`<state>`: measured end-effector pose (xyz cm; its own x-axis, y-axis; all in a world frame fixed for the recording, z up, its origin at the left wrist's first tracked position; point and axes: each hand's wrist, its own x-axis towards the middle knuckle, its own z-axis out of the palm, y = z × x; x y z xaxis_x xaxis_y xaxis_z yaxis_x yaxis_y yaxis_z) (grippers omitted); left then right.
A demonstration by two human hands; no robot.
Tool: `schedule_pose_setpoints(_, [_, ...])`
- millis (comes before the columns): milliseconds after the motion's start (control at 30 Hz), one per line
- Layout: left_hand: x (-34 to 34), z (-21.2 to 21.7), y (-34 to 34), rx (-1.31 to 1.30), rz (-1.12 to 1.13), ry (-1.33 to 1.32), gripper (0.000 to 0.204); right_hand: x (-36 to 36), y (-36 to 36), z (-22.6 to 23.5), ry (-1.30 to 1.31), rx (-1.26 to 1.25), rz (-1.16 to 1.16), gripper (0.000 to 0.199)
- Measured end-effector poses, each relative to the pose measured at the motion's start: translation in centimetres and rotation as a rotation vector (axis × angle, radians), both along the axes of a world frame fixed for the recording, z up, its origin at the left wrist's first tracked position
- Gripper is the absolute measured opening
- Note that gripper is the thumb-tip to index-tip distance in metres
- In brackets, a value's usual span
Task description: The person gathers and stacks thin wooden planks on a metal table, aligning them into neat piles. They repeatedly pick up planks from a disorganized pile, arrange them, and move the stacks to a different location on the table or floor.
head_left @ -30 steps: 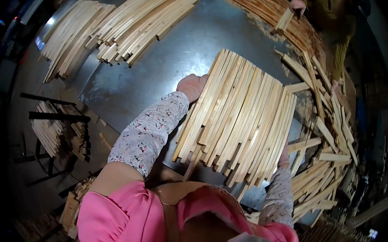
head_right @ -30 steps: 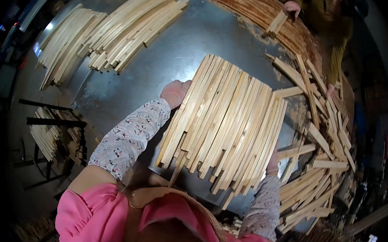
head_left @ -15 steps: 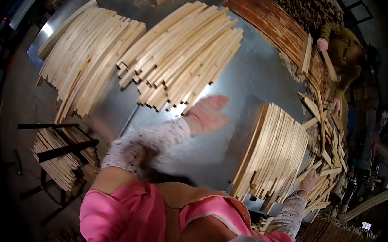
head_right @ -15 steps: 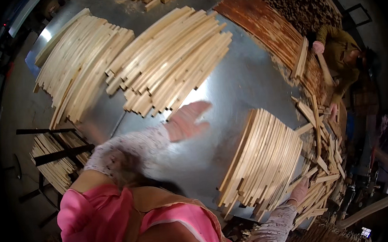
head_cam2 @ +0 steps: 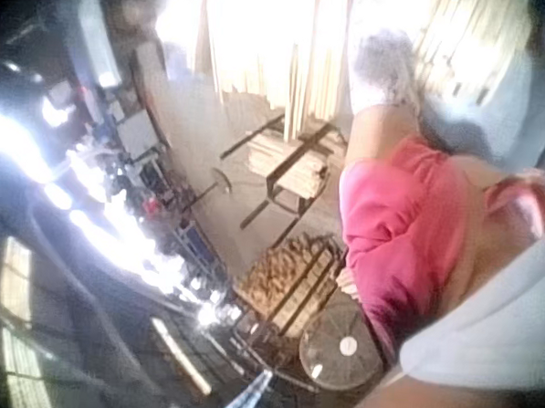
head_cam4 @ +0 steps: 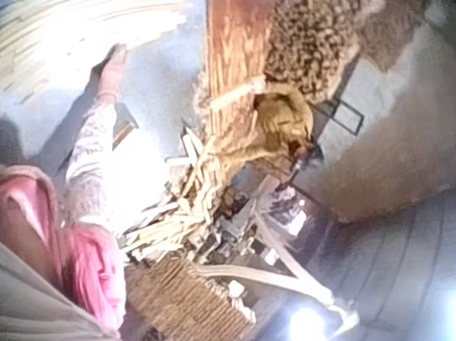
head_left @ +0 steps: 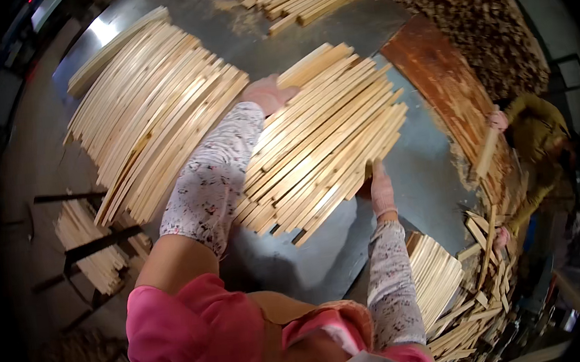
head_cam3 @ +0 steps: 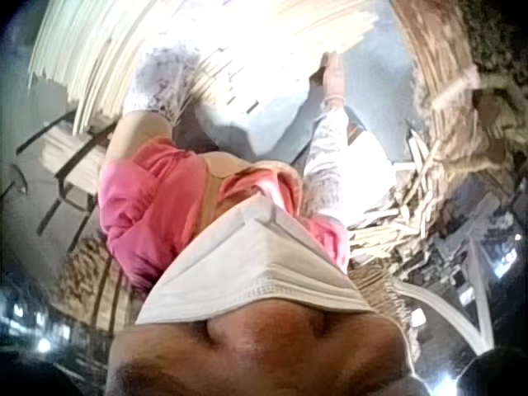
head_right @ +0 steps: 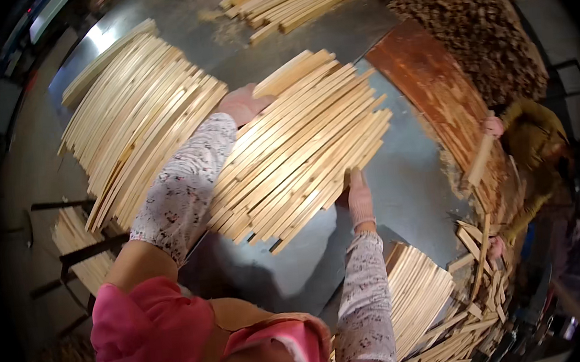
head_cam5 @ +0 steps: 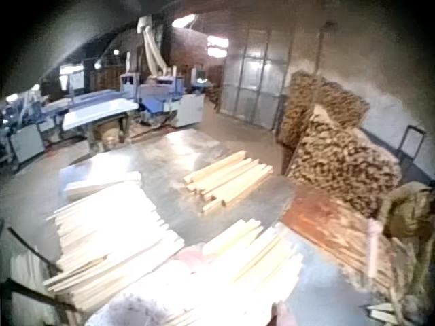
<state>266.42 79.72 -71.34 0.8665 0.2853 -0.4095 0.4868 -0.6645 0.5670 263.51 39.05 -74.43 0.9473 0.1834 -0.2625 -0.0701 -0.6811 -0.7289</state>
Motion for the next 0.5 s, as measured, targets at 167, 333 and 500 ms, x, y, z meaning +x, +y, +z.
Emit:
schedule_pose_setpoints(167, [-3.5, 0.6, -0.5, 0.003, 0.064, -0.001, 0.093, -2.0, 1.6, -1.9, 0.134, 0.173, -0.196, 0.055])
schedule_pose_setpoints(333, [-13.3, 2.8, 0.6, -0.022, 0.146, -0.027, 0.093, -10.7, 2.6, -1.1, 0.207, 0.278, -0.145, 0.073])
schedule_pose_setpoints(500, [-24.0, 3.7, 4.0, 0.015, 0.236, 0.116, 0.101, -18.6, 5.4, -0.9, 0.276, 0.204, 0.037, 0.079])
